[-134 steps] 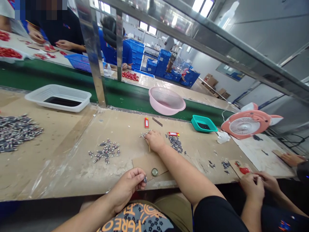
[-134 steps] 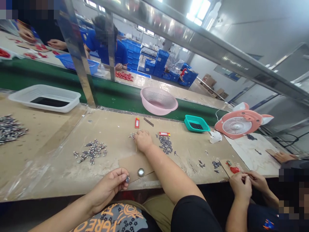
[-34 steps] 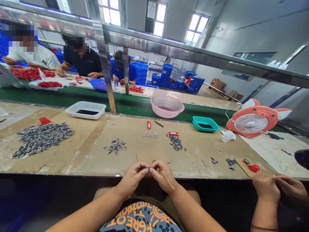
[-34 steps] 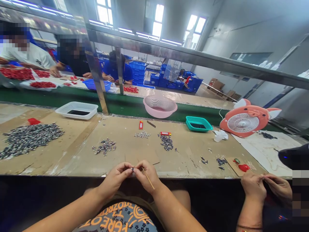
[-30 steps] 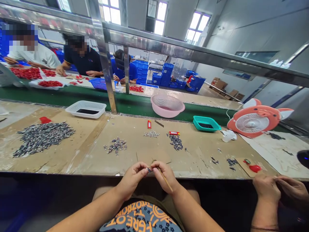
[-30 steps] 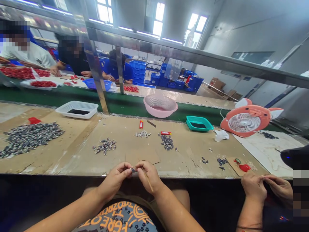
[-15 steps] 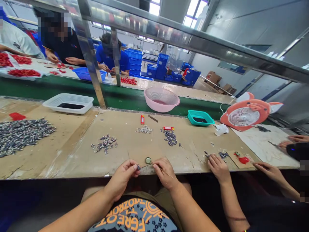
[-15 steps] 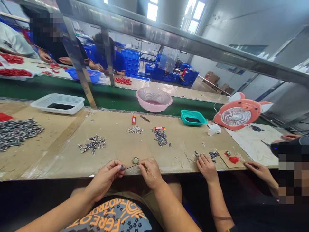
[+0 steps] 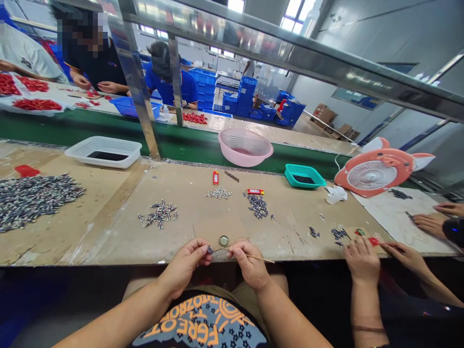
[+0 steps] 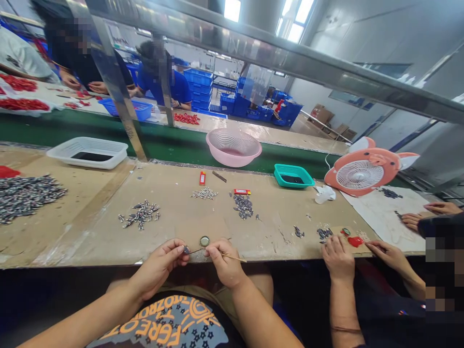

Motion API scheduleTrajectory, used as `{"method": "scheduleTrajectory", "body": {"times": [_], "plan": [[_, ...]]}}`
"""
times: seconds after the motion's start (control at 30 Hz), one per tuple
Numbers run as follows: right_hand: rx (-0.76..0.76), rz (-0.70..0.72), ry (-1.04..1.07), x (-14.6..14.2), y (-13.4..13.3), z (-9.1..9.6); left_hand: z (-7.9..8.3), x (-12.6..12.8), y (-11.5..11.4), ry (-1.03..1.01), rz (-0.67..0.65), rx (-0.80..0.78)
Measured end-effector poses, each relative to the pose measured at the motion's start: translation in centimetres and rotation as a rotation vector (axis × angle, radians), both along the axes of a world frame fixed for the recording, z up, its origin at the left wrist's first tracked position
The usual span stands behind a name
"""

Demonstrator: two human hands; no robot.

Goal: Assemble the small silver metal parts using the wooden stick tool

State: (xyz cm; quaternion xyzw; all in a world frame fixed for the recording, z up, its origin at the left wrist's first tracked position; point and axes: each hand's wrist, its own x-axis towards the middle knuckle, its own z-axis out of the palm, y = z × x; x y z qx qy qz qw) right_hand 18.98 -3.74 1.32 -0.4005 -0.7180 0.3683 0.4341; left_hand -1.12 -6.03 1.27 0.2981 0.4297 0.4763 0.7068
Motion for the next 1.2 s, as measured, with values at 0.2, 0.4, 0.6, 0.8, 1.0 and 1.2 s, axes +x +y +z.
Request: {"method": "scheduleTrajectory", "body": {"times": [0.2,0.4,0.6,0.8,1.0,1.2], "plan": [[-0.021,0.066,0.024,-1.3,-0.8,0.7,-0.1,-0.2,0.0,-0.028,-0.024,0.008],[-0.002,0.076,0.005,-2.0,-0.7,0.7,-0.1,-0.3,-0.1,-0.04,-0.027,0.005],[0.047,0.087,-0.057,-1.9,-1.0,1.4,-0.1,-0.4,-0.1,-0.05,-0.036,0.009],[0.102,0.113,-0.107,-1.9,-1.1,1.8,-0.1,-0.4,-0.2,-0.045,-0.036,0.002],[0.106,0.109,-0.127,-1.9,-1.2,1.9,0.2,-0.3,-0.2,-0.025,-0.034,0.007],[0.108,0.14,-0.143,-1.9,-1.4,2.4,0.2,-0.3,-0.2,-0.015,-0.038,0.01]]}}
